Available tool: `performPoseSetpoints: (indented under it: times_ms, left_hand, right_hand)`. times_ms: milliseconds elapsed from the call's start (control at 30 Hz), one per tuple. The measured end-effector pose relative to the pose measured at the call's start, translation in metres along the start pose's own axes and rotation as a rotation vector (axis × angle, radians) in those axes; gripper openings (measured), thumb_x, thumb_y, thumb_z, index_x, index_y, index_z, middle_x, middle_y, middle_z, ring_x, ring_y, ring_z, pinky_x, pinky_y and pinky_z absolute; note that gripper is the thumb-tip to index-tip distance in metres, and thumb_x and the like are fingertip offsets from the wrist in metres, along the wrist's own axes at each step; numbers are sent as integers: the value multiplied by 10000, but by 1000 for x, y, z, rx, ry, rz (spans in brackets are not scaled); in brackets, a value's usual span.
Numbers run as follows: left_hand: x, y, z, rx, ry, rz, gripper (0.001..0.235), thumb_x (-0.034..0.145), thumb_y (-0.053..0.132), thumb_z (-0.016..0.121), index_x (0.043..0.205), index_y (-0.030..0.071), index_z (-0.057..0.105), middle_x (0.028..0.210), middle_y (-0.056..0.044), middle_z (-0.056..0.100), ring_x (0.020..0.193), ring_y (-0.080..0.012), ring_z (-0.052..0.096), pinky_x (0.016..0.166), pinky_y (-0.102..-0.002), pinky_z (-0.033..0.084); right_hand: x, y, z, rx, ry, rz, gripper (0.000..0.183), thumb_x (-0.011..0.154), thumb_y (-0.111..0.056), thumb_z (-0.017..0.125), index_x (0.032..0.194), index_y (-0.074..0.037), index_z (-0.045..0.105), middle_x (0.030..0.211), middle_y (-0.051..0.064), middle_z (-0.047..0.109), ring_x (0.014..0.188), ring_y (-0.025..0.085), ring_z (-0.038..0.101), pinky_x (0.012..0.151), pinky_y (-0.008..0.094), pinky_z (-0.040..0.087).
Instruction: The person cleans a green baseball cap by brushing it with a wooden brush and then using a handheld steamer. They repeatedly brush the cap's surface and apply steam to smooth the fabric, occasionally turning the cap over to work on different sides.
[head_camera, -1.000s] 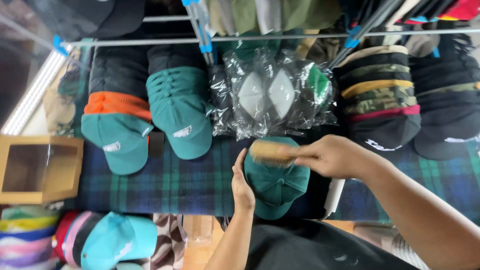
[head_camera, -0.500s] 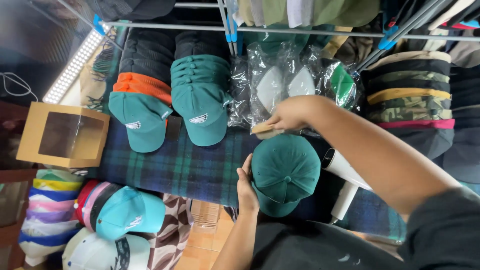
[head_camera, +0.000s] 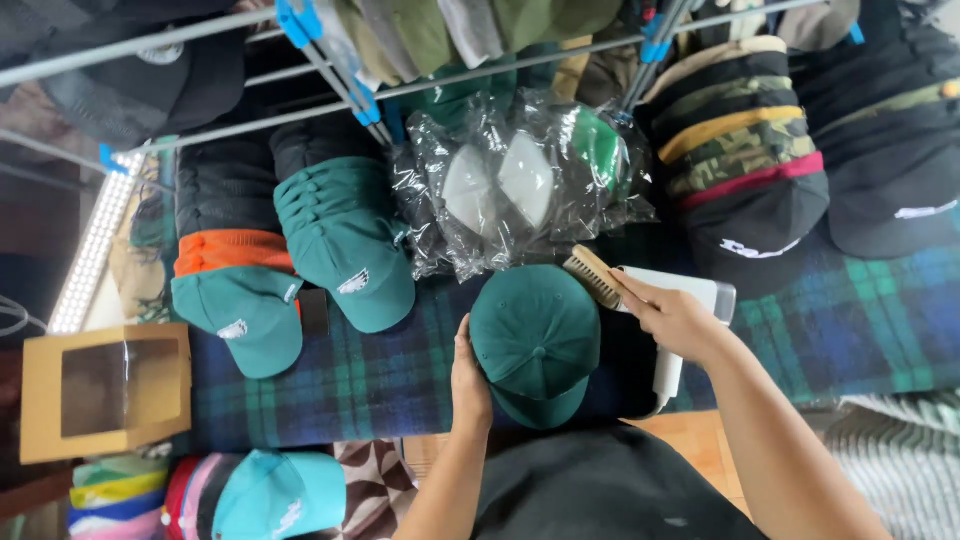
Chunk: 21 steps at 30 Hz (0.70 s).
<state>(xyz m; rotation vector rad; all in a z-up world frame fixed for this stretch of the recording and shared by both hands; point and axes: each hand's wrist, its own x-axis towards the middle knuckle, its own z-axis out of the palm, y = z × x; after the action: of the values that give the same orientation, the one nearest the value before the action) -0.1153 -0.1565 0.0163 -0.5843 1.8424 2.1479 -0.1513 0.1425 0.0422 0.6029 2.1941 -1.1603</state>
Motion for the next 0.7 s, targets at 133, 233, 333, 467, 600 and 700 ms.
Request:
performPoseSetpoints:
  times_ms: [133, 233, 333, 467, 600, 700]
  left_hand:
    - [7, -5, -12, 75, -68, -13, 631, 1087, 474, 251, 1593, 105, 330, 1620, -203, 350, 1505, -387, 293, 1190, -564, 325]
    - [3, -1, -13, 119, -89, -58, 647, 1077, 507, 266, 1608, 140, 310, 1643, -169, 321, 1525, -360, 260, 1187, -551, 339]
    - [1, 16, -13, 131, -111, -88, 657, 1063, 535, 268, 1615, 181, 303, 1651, -141, 316, 1526, -349, 264, 1178, -560, 353]
    - [3, 29, -18, 171, -87, -251, 865, 853, 667, 366, 1576, 193, 351, 1644, -50, 380, 1508, -226, 372, 1221, -409, 327]
    - [8, 8, -30, 27, -100, -362, 729, 912, 524, 453, 1536, 147, 445, 1544, -99, 530, 1395, -251, 536, 1137, -392, 465]
    - [-11, 20, -28, 80, -136, -500, 593, 1061, 478, 388, 1593, 221, 346, 1636, -188, 331, 1434, -504, 372, 1095, -649, 428]
  right_hand:
    - [-23, 36, 53, 384, 129, -106, 466, 1020, -307, 590, 1473, -401, 545, 560, 13, 566, 456, 119, 523, 404, 257, 491]
    - [-21, 69, 104, 665, 240, -150, 459, 1048, -200, 498, 1506, -215, 517, 506, 89, 501, 365, 193, 510, 286, 266, 441]
    - [-47, 85, 137, 735, 304, -101, 444, 1036, -153, 522, 1477, -189, 553, 516, 70, 529, 411, 153, 517, 317, 251, 412]
    - [-109, 100, 169, 597, 276, 236, 550, 1004, -235, 498, 1538, -361, 521, 679, -2, 423, 570, 130, 329, 535, 273, 327]
    - [-108, 86, 181, 1045, 300, 131, 579, 1031, -167, 477, 1597, -283, 438, 726, -47, 304, 583, 73, 298, 520, 224, 293]
    - [-63, 62, 172, 876, 539, -92, 472, 1056, -122, 513, 1516, -225, 534, 678, 29, 532, 581, 65, 440, 449, 196, 405]
